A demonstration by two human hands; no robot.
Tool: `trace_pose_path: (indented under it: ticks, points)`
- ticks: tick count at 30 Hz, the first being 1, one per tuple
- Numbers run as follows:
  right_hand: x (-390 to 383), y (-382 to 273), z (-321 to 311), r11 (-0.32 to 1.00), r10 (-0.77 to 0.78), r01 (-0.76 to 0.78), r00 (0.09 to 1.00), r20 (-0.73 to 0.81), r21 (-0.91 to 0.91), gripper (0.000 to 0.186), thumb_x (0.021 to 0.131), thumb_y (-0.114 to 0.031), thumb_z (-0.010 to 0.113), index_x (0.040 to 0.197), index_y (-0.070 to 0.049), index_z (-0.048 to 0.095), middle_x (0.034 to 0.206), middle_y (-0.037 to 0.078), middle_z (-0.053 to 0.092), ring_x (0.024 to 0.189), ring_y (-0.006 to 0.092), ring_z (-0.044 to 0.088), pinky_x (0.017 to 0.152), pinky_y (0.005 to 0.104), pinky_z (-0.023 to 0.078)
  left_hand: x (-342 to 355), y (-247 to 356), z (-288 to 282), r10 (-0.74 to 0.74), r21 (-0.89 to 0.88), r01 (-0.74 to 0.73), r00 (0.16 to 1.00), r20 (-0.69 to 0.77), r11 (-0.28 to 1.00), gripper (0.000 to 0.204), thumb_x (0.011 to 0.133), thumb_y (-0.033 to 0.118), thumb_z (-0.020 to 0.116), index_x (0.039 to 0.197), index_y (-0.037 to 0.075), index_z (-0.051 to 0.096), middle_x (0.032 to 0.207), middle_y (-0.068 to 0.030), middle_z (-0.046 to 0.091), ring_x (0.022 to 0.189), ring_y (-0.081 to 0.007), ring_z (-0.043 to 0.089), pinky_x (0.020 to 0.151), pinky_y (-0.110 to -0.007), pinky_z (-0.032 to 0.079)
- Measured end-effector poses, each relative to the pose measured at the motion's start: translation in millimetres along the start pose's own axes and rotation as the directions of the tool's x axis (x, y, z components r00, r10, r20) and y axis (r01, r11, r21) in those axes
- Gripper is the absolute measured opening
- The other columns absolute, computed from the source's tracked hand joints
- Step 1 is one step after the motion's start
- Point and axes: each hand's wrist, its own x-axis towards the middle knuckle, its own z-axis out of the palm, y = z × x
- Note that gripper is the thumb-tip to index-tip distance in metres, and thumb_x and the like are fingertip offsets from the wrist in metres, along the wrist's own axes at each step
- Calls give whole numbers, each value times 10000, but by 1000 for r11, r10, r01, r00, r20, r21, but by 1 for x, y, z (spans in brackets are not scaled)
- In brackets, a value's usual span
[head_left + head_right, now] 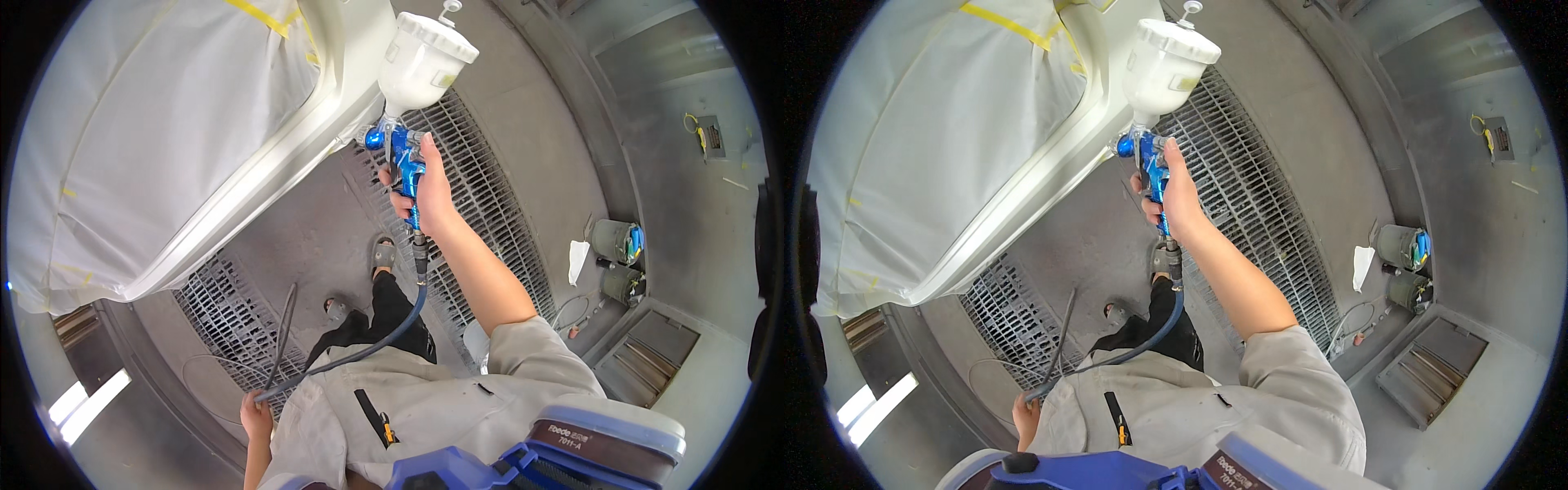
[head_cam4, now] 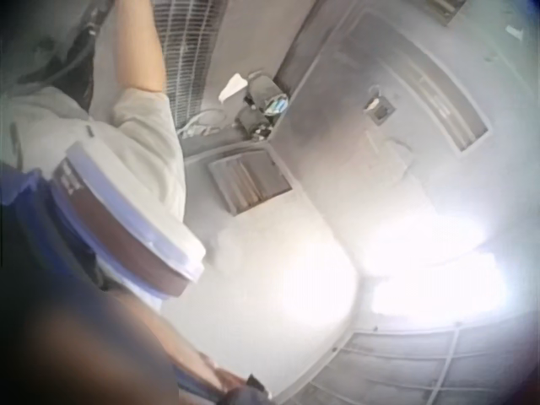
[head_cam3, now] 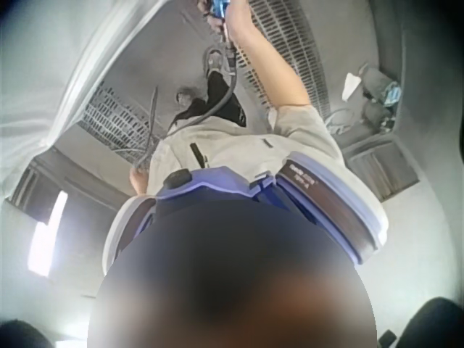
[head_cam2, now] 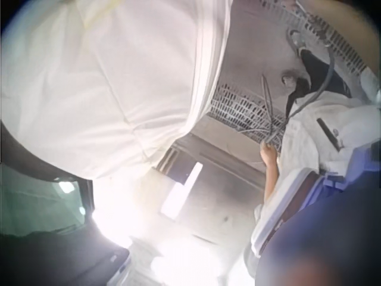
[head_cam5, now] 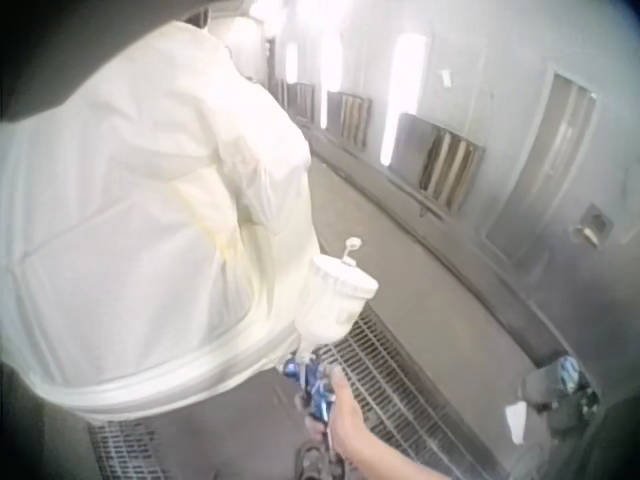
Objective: The person uses a spray gun to apply white paint to a car's hood and front bumper in a paint booth. The car is masked with plastic sheeting and tape. The person moves around the vehicle to cover different areas with even strokes.
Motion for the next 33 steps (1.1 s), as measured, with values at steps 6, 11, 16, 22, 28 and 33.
trace_pose_path:
  ticks: [6, 11, 16, 22, 28, 33]
  points:
    - [35, -20, 32, 886, -413, 375, 905, -98, -271, 646, 1079, -622, 295, 1154, -44, 573, 847, 70, 583, 456, 105, 401, 406, 275, 326, 7, 9, 14, -111, -23, 112, 993, 29, 993, 176, 974, 211, 684, 992, 37, 701, 923, -174, 689, 887, -410, 669, 769, -460, 527]
    - [40, -27, 43, 938, -112, 58, 984, -140, -341, 664, 1054, -668, 340, 1127, -64, 607, 772, 53, 576, 438, 113, 385, 402, 300, 329, 10, 0, 19, -104, 31, 103, 992, 68, 994, 172, 967, 201, 684, 1016, 37, 698, 978, -164, 687, 929, -408, 663, 786, -465, 526]
    - [38, -24, 50, 969, 5, -45, 986, -164, -242, 645, 1062, -657, 343, 1114, -70, 605, 759, 52, 583, 438, 113, 388, 399, 296, 333, 23, -9, 28, -74, 40, 71, 993, 87, 997, 183, 954, 205, 699, 1030, 38, 700, 995, -160, 683, 922, -406, 660, 778, -466, 523]
    - [33, -22, 65, 909, -325, 194, 884, -336, -370, 586, 1076, -626, 346, 1132, -84, 562, 848, 42, 598, 483, 106, 425, 407, 280, 342, 60, -41, 69, -132, -142, 142, 988, 79, 980, 175, 958, 217, 725, 981, 44, 706, 890, -167, 687, 818, -359, 667, 727, -439, 510]
    - [11, -11, 83, 972, -165, 100, 934, -318, -211, 783, 1007, -763, 273, 1060, -41, 571, 887, 85, 602, 467, 107, 404, 430, 282, 350, 98, -92, 101, -128, -284, 158, 984, 123, 946, 175, 968, 149, 689, 1084, 20, 701, 987, -168, 734, 917, -335, 702, 799, -408, 532]
    - [38, 5, 117, 938, -261, 151, 899, -351, -311, 756, 1032, -720, 271, 1008, -26, 571, 879, 71, 595, 465, 106, 408, 423, 288, 362, 126, -100, 94, -160, -312, 213, 969, 187, 926, 175, 961, 142, 662, 1087, 32, 712, 1028, -190, 735, 954, -397, 709, 824, -443, 545]
